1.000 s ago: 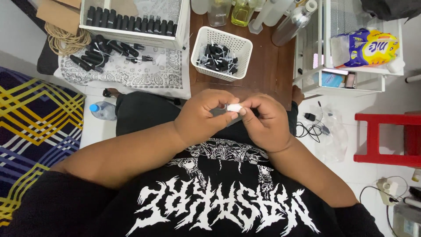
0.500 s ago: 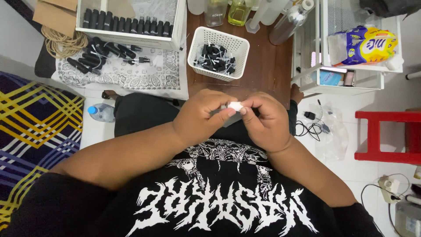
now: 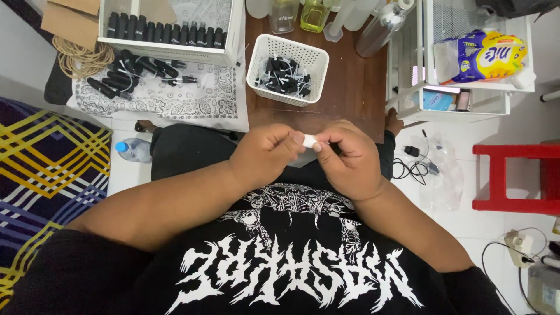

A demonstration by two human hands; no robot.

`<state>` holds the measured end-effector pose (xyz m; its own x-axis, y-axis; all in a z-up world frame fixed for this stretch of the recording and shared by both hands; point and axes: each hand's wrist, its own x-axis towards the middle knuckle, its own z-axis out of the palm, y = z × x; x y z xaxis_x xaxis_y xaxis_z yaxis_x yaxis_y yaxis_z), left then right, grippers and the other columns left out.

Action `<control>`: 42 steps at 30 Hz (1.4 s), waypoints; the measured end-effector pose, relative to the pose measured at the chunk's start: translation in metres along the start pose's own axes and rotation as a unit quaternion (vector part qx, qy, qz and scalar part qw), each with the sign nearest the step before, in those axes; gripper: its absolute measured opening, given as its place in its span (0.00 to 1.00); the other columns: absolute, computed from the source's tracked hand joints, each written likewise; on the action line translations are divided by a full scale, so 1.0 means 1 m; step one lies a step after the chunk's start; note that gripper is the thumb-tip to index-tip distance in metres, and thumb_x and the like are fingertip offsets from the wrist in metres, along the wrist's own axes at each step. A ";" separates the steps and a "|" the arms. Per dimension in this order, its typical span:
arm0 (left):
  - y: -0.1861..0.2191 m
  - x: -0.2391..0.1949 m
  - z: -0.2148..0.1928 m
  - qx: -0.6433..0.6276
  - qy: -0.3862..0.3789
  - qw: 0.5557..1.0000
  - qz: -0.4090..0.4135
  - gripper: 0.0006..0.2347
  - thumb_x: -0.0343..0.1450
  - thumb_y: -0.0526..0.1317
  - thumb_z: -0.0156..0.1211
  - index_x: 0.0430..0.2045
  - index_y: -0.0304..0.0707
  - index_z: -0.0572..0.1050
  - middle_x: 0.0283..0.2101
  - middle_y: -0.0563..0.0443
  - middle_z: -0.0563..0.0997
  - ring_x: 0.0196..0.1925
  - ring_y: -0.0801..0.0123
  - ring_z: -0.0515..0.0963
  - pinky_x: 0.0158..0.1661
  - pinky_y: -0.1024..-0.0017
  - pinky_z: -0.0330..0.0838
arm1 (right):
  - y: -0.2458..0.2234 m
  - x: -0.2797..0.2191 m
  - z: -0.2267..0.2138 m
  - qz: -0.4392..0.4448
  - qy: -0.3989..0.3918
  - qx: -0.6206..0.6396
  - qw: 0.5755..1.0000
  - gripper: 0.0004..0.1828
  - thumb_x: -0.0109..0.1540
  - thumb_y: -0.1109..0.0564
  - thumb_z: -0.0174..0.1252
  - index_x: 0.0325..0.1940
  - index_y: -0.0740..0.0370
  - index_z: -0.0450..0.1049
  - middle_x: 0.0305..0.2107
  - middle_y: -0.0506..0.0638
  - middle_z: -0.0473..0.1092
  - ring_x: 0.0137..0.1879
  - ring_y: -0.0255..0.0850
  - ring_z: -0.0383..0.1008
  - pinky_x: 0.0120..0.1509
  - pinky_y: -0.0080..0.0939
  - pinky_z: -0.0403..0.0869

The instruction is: Assembling perfume sprayer heads with tubes and cleaning them with a tissue

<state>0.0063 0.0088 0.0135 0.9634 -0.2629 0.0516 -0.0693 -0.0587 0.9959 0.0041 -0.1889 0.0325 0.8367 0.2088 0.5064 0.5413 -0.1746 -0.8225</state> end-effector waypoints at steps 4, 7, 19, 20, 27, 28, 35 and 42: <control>0.017 0.001 0.005 0.072 0.013 0.995 0.067 0.08 0.73 0.42 0.59 0.33 0.37 0.82 0.27 0.44 0.81 0.33 0.59 0.80 0.37 0.66 0.73 | 0.001 -0.001 -0.002 -0.035 -0.002 -0.012 0.999 0.02 0.62 0.67 0.64 0.37 0.71 0.78 0.25 0.56 0.70 0.34 0.50 0.72 0.44 0.47 0.75; 0.027 0.000 0.003 0.093 0.011 0.987 0.132 0.08 0.72 0.40 0.63 0.37 0.36 0.82 0.32 0.42 0.83 0.38 0.51 0.82 0.42 0.62 0.74 | 0.001 0.000 -0.004 -0.030 0.000 0.008 1.000 0.02 0.62 0.68 0.64 0.36 0.72 0.78 0.25 0.56 0.70 0.34 0.48 0.72 0.44 0.47 0.75; 0.023 -0.002 0.004 0.065 0.018 0.986 0.152 0.08 0.73 0.44 0.61 0.34 0.41 0.82 0.32 0.48 0.83 0.40 0.58 0.82 0.46 0.65 0.73 | 0.004 -0.010 -0.006 -0.008 0.011 0.042 0.999 0.02 0.63 0.68 0.63 0.38 0.73 0.77 0.27 0.57 0.70 0.34 0.46 0.71 0.43 0.46 0.74; 0.016 -0.002 0.008 0.078 0.029 0.989 0.121 0.09 0.75 0.43 0.57 0.28 0.43 0.82 0.28 0.50 0.81 0.38 0.60 0.82 0.45 0.66 0.74 | 0.003 -0.008 -0.007 -0.021 0.008 0.035 0.999 0.02 0.63 0.68 0.63 0.37 0.73 0.77 0.27 0.57 0.69 0.34 0.48 0.71 0.43 0.45 0.74; 0.034 0.000 0.011 0.090 -0.002 0.978 0.189 0.06 0.72 0.40 0.64 0.34 0.39 0.82 0.31 0.44 0.83 0.37 0.48 0.81 0.41 0.60 0.74 | 0.003 -0.010 -0.012 -0.036 0.007 0.027 0.999 0.02 0.62 0.68 0.64 0.36 0.73 0.77 0.27 0.58 0.71 0.35 0.49 0.73 0.44 0.45 0.75; 0.035 0.001 0.008 0.113 -0.003 0.971 0.211 0.07 0.71 0.41 0.65 0.36 0.39 0.82 0.32 0.44 0.83 0.36 0.50 0.81 0.42 0.61 0.74 | 0.003 -0.011 -0.013 -0.024 0.007 0.043 0.999 0.03 0.63 0.68 0.63 0.36 0.73 0.77 0.27 0.57 0.70 0.34 0.48 0.72 0.44 0.46 0.74; 0.041 -0.001 0.011 0.162 0.009 0.943 0.290 0.07 0.69 0.37 0.69 0.38 0.36 0.82 0.36 0.40 0.83 0.37 0.43 0.80 0.40 0.57 0.74 | 0.022 -0.032 -0.013 0.144 0.018 0.149 0.978 0.03 0.65 0.65 0.59 0.41 0.69 0.74 0.26 0.48 0.67 0.37 0.33 0.68 0.43 0.34 0.69; 0.036 0.002 0.001 0.191 -0.007 0.925 0.327 0.06 0.70 0.37 0.65 0.38 0.42 0.84 0.40 0.50 0.85 0.39 0.53 0.80 0.44 0.64 0.73 | 0.031 -0.035 0.003 0.239 0.069 0.315 0.916 0.04 0.63 0.64 0.61 0.38 0.69 0.74 0.22 0.51 0.71 0.35 0.34 0.73 0.41 0.29 0.72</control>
<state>0.0054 0.0048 0.0493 0.6795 -0.3742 0.6311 -0.7259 -0.2183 0.6522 -0.0087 -0.1984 -0.0115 0.9915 0.1231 0.0409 -0.0098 0.3852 -0.9228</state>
